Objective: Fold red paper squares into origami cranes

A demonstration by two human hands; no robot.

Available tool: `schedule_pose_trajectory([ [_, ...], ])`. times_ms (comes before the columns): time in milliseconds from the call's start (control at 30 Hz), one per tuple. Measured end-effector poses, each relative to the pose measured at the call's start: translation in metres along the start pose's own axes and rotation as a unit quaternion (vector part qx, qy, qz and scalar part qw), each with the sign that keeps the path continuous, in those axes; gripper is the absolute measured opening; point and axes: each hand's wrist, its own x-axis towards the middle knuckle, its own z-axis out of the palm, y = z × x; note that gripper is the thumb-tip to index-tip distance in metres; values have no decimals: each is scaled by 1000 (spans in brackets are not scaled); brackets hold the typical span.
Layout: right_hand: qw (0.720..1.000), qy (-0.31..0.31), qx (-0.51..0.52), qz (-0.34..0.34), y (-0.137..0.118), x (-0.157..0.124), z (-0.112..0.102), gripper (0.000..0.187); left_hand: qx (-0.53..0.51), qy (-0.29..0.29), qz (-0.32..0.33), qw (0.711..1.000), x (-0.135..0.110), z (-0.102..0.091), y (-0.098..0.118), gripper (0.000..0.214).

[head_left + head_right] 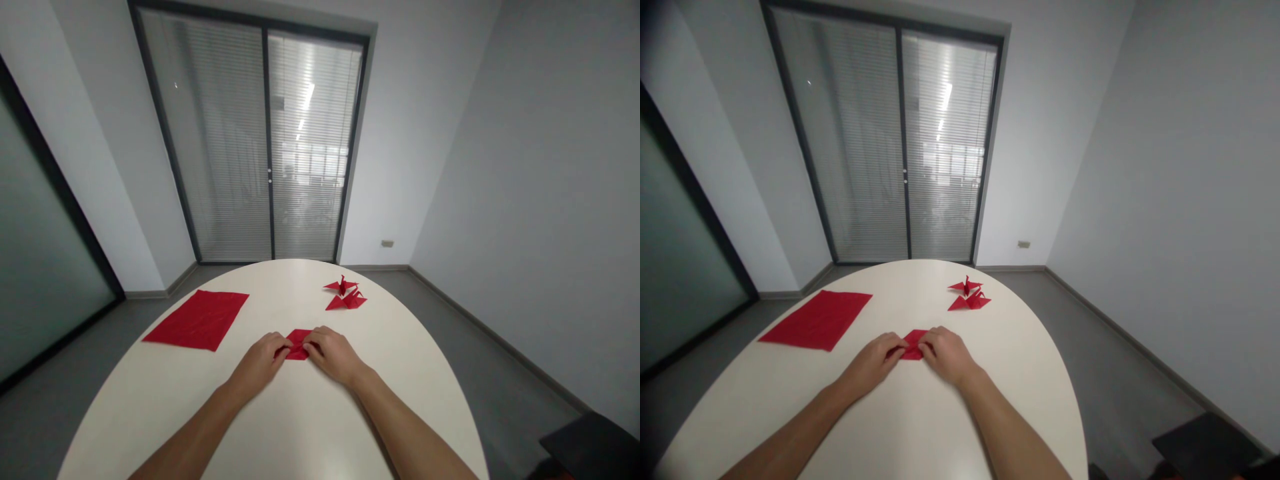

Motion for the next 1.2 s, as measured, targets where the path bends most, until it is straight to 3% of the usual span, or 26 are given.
schedule_pose_trajectory([
  [267, 999, 24, 21, 40, 0, 4, 6, 15, -1, 14, -23, 1000, 0, 4, -6, 19],
  [600, 997, 63, 50, 4, 9, 6, 10, 11, 92, -2, -14, 996, 0, 3, 14, 17],
  [800, 994, 91, 50, 29, 3, 6, 13, 10, 167, 8, 9, 986, 1, 3, 24, 17],
  [1000, 978, 128, 145, 77, -3, 7, 19, 6, 237, 19, 36, 971, 2, 4, 32, 14],
  [1200, 960, 136, 230, 82, -4, 9, 27, 19, 263, 65, 41, 962, 2, 4, 31, 15],
])
